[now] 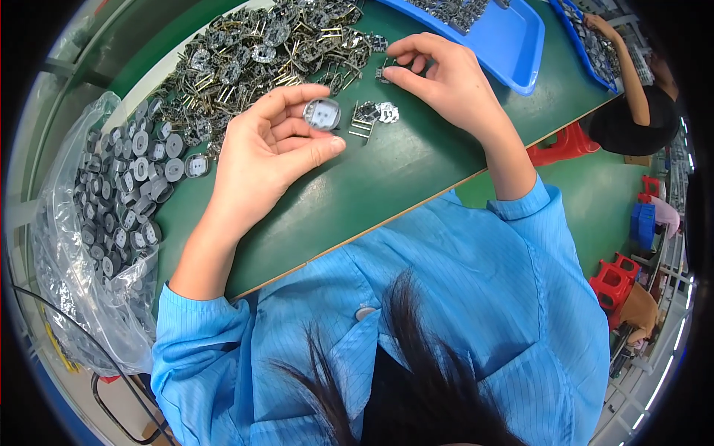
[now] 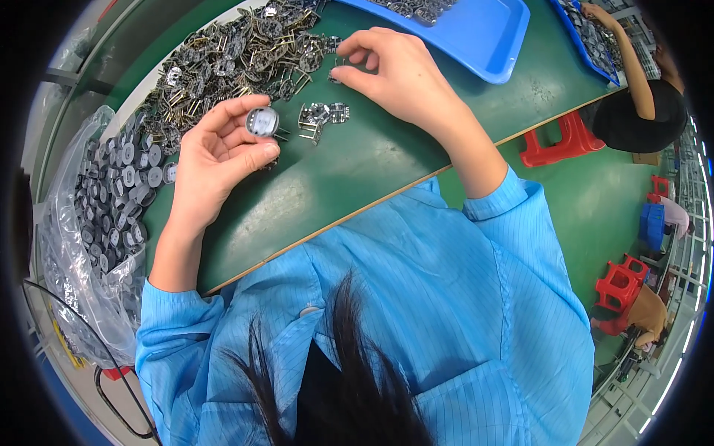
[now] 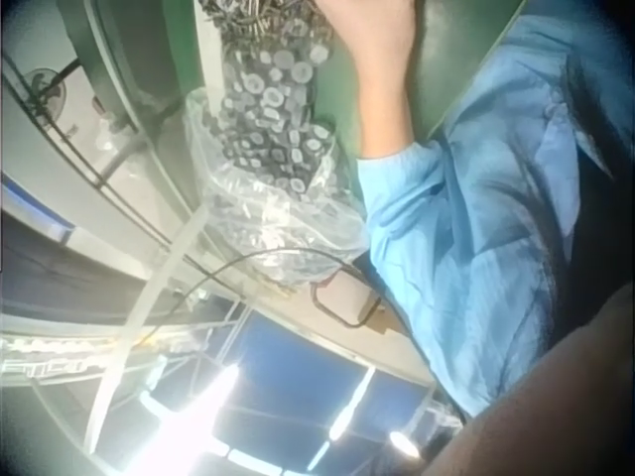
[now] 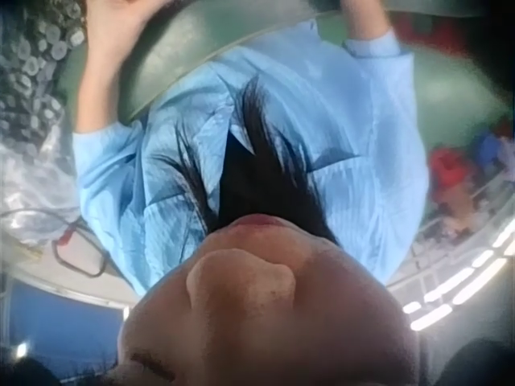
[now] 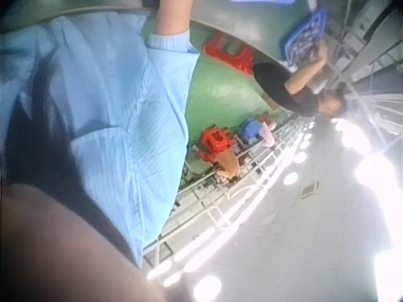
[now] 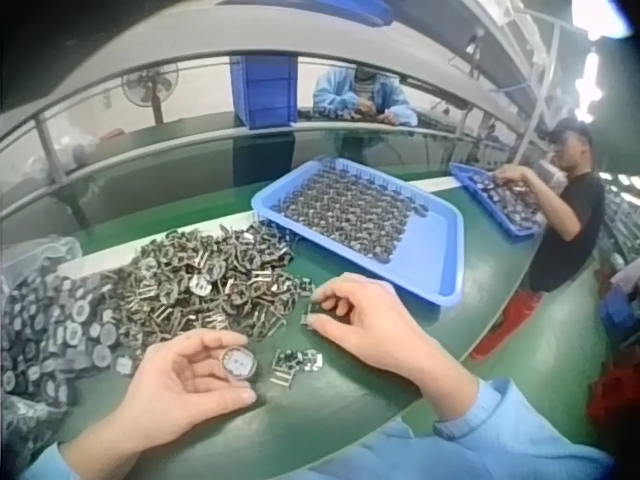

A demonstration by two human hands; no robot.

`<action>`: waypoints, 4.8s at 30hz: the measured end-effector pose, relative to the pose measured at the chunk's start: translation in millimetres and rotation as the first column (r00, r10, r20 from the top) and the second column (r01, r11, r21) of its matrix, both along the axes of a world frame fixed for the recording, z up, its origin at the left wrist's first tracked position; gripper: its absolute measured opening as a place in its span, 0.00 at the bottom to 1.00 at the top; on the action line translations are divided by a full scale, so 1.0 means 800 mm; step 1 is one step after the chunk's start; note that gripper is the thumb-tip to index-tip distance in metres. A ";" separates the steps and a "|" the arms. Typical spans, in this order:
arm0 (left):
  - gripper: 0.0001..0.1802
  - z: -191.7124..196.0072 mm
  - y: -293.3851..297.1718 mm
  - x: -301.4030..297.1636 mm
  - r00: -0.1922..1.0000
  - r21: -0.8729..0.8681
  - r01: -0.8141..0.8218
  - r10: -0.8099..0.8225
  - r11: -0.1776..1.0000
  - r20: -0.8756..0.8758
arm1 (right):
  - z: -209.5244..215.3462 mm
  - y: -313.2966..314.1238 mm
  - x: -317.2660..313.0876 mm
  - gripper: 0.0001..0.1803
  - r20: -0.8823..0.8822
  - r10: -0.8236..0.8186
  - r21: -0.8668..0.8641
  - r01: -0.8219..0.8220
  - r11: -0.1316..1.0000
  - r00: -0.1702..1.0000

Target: The person assembles small metal contacts into a plastic housing by hand, taking the parts from a plastic tray at a factory workbench.

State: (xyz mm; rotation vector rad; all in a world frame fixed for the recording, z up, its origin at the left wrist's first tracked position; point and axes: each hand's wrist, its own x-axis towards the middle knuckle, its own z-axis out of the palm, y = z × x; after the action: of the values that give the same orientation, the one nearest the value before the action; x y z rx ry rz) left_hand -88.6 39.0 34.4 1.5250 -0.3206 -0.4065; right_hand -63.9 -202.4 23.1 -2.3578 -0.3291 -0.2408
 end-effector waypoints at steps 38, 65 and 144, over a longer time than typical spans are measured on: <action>0.18 -0.007 -0.001 -0.007 0.999 0.035 -0.033 0.032 0.999 0.042 | 0.018 0.072 -0.042 0.05 0.282 0.236 0.149 -0.285 0.947 0.930; 0.20 0.014 0.054 -0.026 0.531 0.476 -0.313 -0.264 0.822 0.805 | 0.022 0.052 -0.082 0.10 -0.172 0.324 0.451 -0.218 0.866 0.930; 0.15 0.009 -0.002 -0.004 0.989 -0.108 -0.029 0.012 0.994 -0.150 | 0.015 0.036 -0.050 0.08 -0.254 0.416 0.848 -0.006 0.531 0.873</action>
State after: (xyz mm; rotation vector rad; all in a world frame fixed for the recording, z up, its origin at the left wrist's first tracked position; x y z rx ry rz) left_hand -91.6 37.2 41.3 1.3812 -0.2066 -0.4762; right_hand -103.8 -173.6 35.3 -1.3190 -0.2140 0.2317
